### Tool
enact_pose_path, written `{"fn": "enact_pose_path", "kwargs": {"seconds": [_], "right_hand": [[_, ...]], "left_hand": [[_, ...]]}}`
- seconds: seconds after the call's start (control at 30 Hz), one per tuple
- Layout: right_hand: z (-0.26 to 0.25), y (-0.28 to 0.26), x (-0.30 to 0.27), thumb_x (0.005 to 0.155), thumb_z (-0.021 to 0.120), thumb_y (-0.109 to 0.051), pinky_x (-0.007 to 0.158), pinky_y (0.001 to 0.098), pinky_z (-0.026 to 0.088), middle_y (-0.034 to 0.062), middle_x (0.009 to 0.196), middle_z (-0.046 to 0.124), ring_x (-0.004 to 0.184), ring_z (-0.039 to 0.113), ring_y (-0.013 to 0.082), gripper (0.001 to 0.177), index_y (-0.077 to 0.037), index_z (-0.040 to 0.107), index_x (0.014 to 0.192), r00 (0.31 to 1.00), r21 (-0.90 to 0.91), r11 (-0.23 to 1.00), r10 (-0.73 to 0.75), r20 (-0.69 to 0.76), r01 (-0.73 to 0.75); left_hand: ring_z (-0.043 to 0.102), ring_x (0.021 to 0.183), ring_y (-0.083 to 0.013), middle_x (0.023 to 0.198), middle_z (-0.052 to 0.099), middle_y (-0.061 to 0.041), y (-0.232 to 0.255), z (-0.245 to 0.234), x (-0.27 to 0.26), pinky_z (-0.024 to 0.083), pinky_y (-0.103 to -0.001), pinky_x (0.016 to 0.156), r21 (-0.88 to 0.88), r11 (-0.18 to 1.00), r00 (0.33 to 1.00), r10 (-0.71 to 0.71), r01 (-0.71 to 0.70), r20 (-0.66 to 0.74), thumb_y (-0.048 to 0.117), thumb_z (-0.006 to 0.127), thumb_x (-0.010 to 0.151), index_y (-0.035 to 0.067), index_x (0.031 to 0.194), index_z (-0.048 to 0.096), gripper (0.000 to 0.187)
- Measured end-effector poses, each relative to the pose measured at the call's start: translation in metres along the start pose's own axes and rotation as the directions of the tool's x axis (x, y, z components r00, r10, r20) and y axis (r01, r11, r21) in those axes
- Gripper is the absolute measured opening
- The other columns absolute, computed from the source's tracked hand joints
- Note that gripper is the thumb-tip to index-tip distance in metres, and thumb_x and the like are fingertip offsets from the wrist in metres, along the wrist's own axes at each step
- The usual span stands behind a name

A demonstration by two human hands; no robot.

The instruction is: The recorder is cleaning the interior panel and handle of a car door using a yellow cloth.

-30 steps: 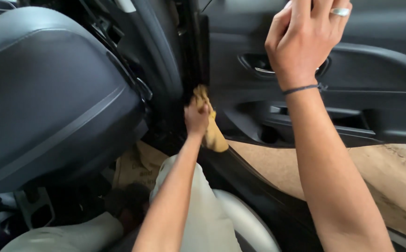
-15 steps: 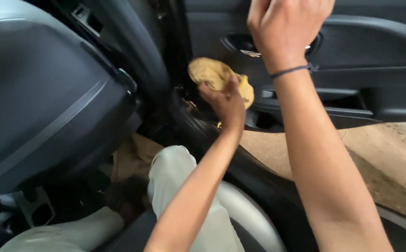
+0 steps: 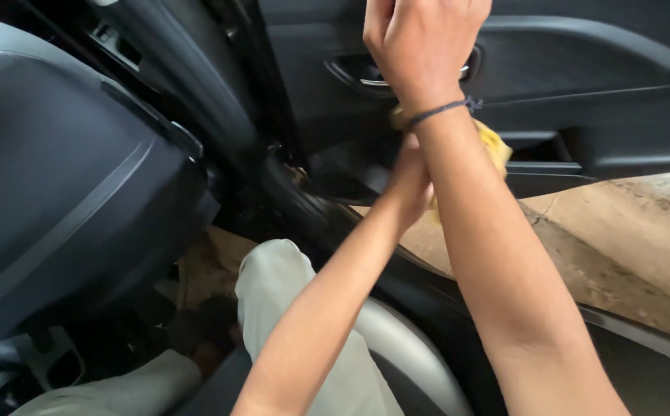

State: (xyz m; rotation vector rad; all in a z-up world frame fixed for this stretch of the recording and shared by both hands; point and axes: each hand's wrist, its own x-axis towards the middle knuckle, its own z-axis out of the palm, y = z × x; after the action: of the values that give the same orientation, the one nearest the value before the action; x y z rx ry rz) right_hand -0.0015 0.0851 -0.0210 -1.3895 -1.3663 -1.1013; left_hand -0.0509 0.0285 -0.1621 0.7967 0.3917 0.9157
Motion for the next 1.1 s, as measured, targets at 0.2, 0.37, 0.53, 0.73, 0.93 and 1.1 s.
{"fn": "enact_pose_path", "kwargs": {"seconds": [0.2,0.37,0.53,0.73,0.93,1.1], "right_hand": [[-0.101,-0.022,0.022,0.099,0.066,-0.001,0.088,0.0428,0.047,0.0138,0.102,0.066,0.095,0.062,0.0363,0.008,-0.003,0.067,0.107,0.999,0.375,0.927,-0.024,0.037,0.009],[-0.130,-0.007,-0.072,0.107,0.071,-0.002,0.086,0.0283,0.053,0.0078,0.105,0.070,0.092,0.067,0.0171,0.007,-0.002,0.068,0.113,0.887,0.529,0.712,0.381,0.261,-0.462],[-0.119,0.000,-0.192,0.098,0.078,-0.017,0.082,0.0277,0.056,0.0049,0.107,0.069,0.094,0.065,0.0123,0.032,0.000,0.065,0.123,0.513,0.560,0.174,0.673,0.533,-0.810],[-0.117,-0.015,-0.234,0.086,0.081,-0.011,0.090,0.0296,0.053,0.0103,0.121,0.066,0.108,0.063,0.0159,0.063,0.005,0.051,0.140,0.530,0.529,0.145,0.460,0.712,-0.836],[-0.142,-0.009,-0.191,0.094,0.070,-0.007,0.082,0.0288,0.060,0.0128,0.109,0.076,0.091,0.074,0.0156,0.038,0.011,0.066,0.127,0.188,0.328,-0.156,0.564,0.804,-0.932],[-0.170,-0.012,-0.165,0.093,0.062,-0.010,0.076,0.0301,0.060,0.0128,0.105,0.074,0.087,0.073,0.0190,0.041,0.005,0.059,0.131,0.144,0.338,-0.412,0.433,0.890,-0.846]], "left_hand": [[0.065,0.100,-0.0228,0.116,0.065,-0.009,0.052,0.017,-0.029,0.056,-0.039,0.084,0.349,0.929,0.993,-0.113,0.122,-0.047,0.024,0.064,0.095,0.011,0.147,0.042,0.058],[0.065,0.114,-0.0221,0.128,0.063,-0.006,0.053,-0.032,-0.037,0.059,-0.043,0.091,0.279,0.953,0.992,-0.111,0.122,-0.054,0.031,0.060,0.098,0.011,0.147,0.045,0.055],[0.062,0.124,-0.0257,0.137,0.058,-0.010,0.036,-0.060,-0.044,0.056,-0.051,0.100,0.085,0.992,0.994,-0.100,0.096,0.044,0.026,0.056,0.104,0.012,0.150,0.044,0.049],[0.061,0.127,-0.0234,0.142,0.055,-0.009,0.045,-0.056,-0.047,0.055,-0.049,0.101,0.006,0.998,0.997,-0.069,0.068,0.036,0.029,0.056,0.104,0.015,0.149,0.042,0.049],[0.070,0.111,-0.0232,0.129,0.063,-0.014,0.040,-0.085,-0.046,0.065,-0.042,0.087,0.406,0.911,0.985,0.000,0.070,-0.170,0.024,0.066,0.099,0.003,0.131,0.055,0.040],[0.066,0.113,-0.0236,0.132,0.060,-0.012,0.052,-0.066,-0.067,0.059,-0.032,0.079,0.705,0.678,0.949,0.315,-0.210,-0.021,0.014,0.070,0.093,0.004,0.135,0.055,0.046]]}}
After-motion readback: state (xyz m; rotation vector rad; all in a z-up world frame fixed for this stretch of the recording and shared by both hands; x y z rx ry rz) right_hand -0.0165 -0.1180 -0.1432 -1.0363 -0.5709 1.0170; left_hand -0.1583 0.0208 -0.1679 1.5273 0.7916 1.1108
